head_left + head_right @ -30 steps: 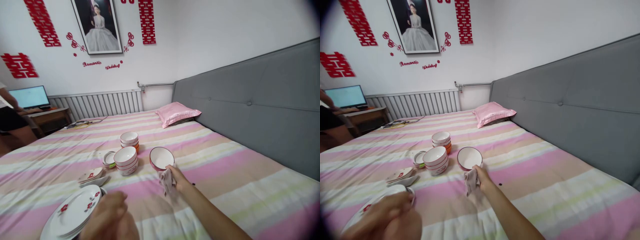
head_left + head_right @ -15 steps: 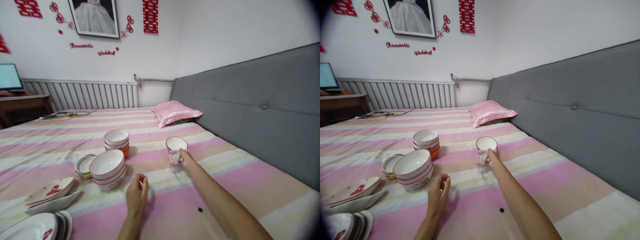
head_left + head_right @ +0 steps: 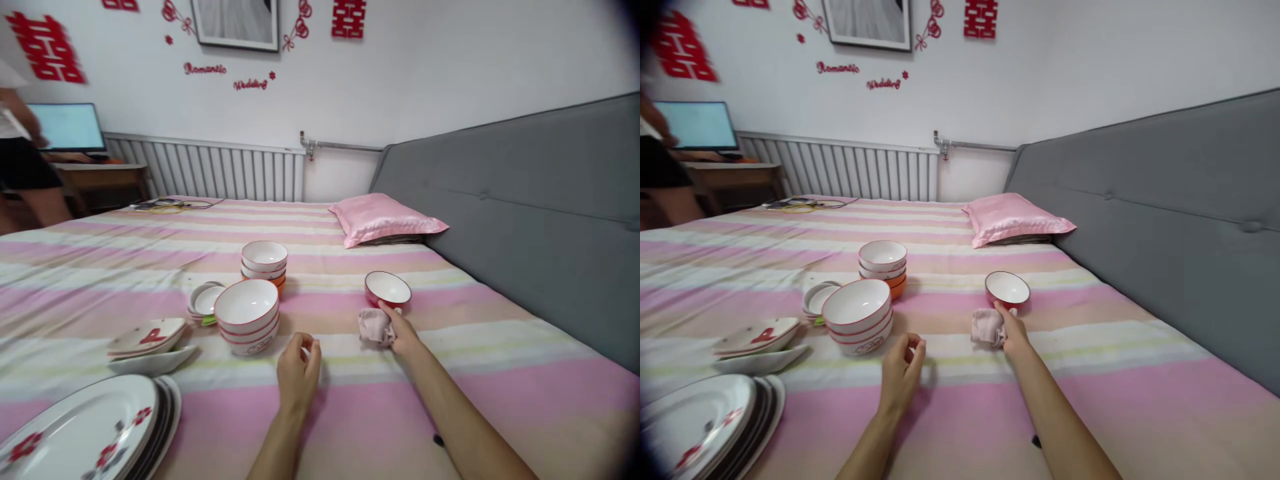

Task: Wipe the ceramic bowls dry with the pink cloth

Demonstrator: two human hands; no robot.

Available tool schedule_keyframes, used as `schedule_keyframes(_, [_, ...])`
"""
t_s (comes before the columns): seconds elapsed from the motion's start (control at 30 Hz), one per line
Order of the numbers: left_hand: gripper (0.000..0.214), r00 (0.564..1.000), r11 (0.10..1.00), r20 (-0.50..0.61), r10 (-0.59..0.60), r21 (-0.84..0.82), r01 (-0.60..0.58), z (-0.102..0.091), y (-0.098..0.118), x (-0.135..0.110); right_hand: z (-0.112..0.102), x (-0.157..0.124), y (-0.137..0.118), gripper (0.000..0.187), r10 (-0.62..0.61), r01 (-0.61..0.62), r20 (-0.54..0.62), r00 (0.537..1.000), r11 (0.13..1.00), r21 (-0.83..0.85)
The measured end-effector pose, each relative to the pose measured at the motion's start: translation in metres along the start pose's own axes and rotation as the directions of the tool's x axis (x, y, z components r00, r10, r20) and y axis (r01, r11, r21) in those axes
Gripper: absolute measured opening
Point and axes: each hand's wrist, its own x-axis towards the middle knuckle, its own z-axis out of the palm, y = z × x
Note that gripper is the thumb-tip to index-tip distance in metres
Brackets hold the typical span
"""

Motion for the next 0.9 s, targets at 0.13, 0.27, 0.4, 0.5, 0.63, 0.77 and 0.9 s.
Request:
schedule_keyframes(0.13, [0.017,0.999,0.999,-0.004,-0.033,-0.008,0.033,-0.001,-0.002,0.000,0.032,-0.041,0.001,0.020,-0.098,0.109,0.094,0.991,0.987,-0.120])
schedule_keyframes(0.27, [0.013,0.997,0.997,0.017,-0.072,-0.002,0.072,-0.003,-0.006,0.001,0.081,-0.084,-0.015,0.028,-0.317,0.469,0.469,0.824,0.847,-0.251])
schedule_keyframes(0.4, [0.004,0.981,0.982,0.057,-0.183,-0.026,0.185,-0.007,-0.012,0.003,0.132,-0.116,-0.029,0.036,-0.374,0.899,0.845,0.382,0.360,-0.247])
schedule_keyframes(0.5, [0.010,0.963,0.964,0.062,-0.262,-0.025,0.263,-0.007,-0.015,0.005,0.161,-0.127,-0.031,0.040,-0.207,0.971,0.950,0.232,0.113,-0.213])
schedule_keyframes(0.63, [0.013,0.949,0.951,0.071,-0.308,-0.022,0.310,-0.007,-0.015,0.007,0.184,-0.135,-0.033,0.019,0.006,0.944,0.955,0.295,-0.156,-0.291])
schedule_keyframes(0.77, [0.004,0.945,0.949,0.087,-0.314,-0.011,0.316,-0.007,-0.015,0.006,0.194,-0.140,-0.037,0.005,0.056,0.893,0.922,0.384,-0.277,-0.355])
schedule_keyframes(0.9, [0.021,0.946,0.949,0.079,-0.315,-0.002,0.316,-0.006,-0.016,0.005,0.197,-0.140,-0.038,0.004,0.047,0.895,0.927,0.373,-0.280,-0.347])
